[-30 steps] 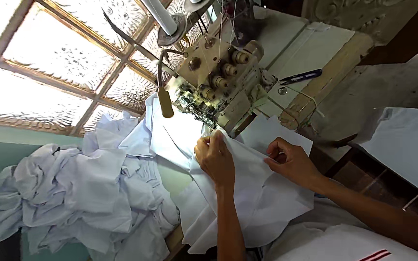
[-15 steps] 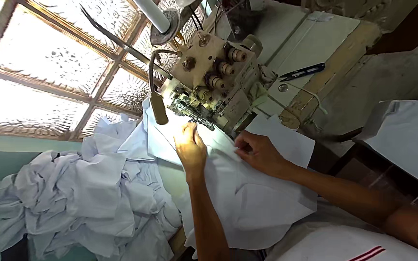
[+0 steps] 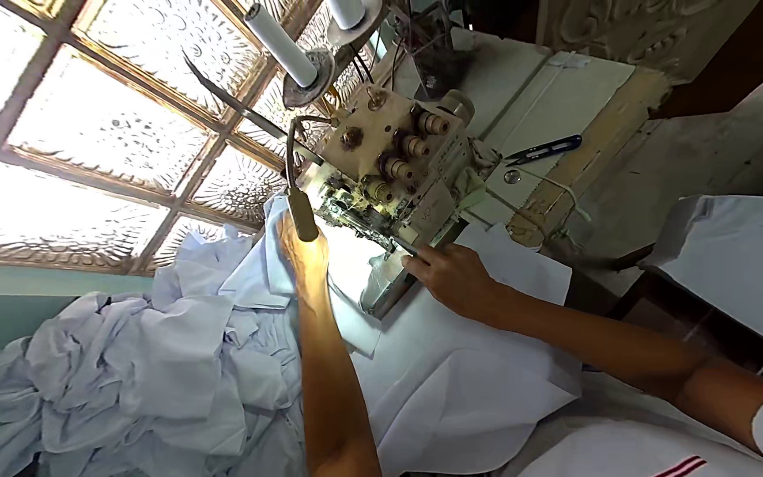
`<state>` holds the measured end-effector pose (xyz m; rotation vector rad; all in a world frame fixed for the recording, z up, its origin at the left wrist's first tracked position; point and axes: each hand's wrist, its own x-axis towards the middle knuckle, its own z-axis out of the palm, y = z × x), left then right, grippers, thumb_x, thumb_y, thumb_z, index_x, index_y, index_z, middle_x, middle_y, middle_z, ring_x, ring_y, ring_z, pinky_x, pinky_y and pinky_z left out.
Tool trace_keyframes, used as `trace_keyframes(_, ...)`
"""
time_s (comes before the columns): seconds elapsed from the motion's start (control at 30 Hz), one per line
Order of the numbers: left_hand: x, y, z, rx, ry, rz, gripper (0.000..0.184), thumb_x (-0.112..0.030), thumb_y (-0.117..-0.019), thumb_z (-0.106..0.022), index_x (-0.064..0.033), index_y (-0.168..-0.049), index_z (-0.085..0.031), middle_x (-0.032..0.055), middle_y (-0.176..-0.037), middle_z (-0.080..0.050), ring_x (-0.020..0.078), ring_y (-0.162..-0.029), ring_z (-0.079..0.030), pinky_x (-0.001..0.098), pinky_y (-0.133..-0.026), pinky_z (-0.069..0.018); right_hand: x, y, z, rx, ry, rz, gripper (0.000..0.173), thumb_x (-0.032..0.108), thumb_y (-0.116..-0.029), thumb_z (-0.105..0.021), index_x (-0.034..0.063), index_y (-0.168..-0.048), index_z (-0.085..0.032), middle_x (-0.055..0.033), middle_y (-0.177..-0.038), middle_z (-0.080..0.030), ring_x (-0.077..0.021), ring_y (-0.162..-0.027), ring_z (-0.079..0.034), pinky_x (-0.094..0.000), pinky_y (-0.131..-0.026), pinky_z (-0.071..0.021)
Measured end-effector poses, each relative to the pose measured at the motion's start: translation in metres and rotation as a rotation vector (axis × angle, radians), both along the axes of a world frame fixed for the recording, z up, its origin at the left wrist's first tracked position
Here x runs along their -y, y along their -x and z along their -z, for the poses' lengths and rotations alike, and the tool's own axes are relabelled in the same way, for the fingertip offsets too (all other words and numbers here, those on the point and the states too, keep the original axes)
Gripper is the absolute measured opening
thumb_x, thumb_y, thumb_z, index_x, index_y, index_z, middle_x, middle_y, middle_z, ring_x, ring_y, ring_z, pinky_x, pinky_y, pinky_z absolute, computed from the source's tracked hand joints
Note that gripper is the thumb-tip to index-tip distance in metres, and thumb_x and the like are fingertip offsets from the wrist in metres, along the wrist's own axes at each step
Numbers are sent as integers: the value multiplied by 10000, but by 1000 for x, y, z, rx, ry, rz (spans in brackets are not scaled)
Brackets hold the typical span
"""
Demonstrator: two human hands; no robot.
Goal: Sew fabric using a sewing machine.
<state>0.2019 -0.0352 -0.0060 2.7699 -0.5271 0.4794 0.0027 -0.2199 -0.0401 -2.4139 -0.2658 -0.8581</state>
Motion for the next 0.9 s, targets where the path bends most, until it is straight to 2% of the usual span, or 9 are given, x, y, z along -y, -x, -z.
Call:
trace_keyframes(0.13,-6,-14,-4,-2,-57,-74,350,-97,-1026,-470,104,-1274,-615,331,-1348,-567,509,-1291,-508,640,-1075,-363,32,25,7,-176,-95,19,107,-1,-892,-681,-22,-986,-727,-196,-873,-679,-348,-678,-690,-469,-555,-560)
trace_keyframes(0.23,-3,8,-11,69,-75,-164,373,-69,-1022,-463,51,-1346,-606,332,-1393,-541,517,-1334,-472,628,-1097,-355,68,30,7,-503,-113,56,272,141,-923,-751,-50,-1112,-709,-259,-1090,-660,-446,-988,-661,-569,-815,-552)
trace_keyframes(0.3,-5,43,-11,209,23,-117,366,-61,-1022,-442,58,-1315,-625,331,-1338,-570,480,-1293,-515,551,-1096,-385,83,28,7,-627,-98,35,359,236,-910,-782,-51,-1114,-710,-259,-1143,-650,-449,-1071,-627,-569,-884,-518)
trace_keyframes(0.43,-30,142,15,341,230,-138,291,-58,-1024,-475,108,-1209,-628,287,-1149,-622,359,-1019,-635,426,-889,-530,83,23,-4,-759,-56,23,304,163,-939,-736,-67,-1133,-694,-274,-1188,-624,-448,-1028,-651,-589,-864,-521)
trace_keyframes(0.57,-60,226,58,207,387,-312,198,15,-977,-548,145,-1087,-648,246,-965,-633,191,-748,-609,266,-676,-516,81,23,-7,-736,37,-46,173,60,-943,-677,-61,-1064,-704,-270,-1085,-648,-451,-945,-667,-595,-788,-521)
trace_keyframes(0.63,-75,254,68,80,467,-355,178,7,-975,-567,134,-1060,-657,179,-903,-624,74,-666,-553,181,-614,-476,86,30,-1,-660,17,-126,207,123,-954,-708,-60,-1051,-698,-261,-1029,-647,-444,-916,-662,-596,-781,-519)
trace_keyframes(0.73,-88,278,69,8,490,-332,158,14,-957,-591,118,-1018,-693,152,-876,-646,13,-665,-535,122,-610,-439,87,49,12,-555,28,-247,366,307,-884,-801,-8,-1049,-714,-205,-951,-664,-397,-882,-662,-580,-764,-518)
trace_keyframes(0.8,-89,287,66,-40,454,-289,162,-7,-949,-613,99,-1013,-718,162,-894,-664,26,-692,-559,127,-630,-447,83,63,18,-578,73,-290,356,236,-810,-872,25,-1057,-727,-199,-987,-665,-414,-918,-653,-597,-775,-510)
trace_keyframes(0.9,-91,292,63,-144,402,-176,228,-116,-920,-701,73,-1042,-739,210,-1019,-666,128,-771,-609,217,-680,-497,82,71,29,-581,83,-316,179,65,-803,-847,10,-942,-749,-214,-955,-655,-431,-905,-636,-599,-778,-494)
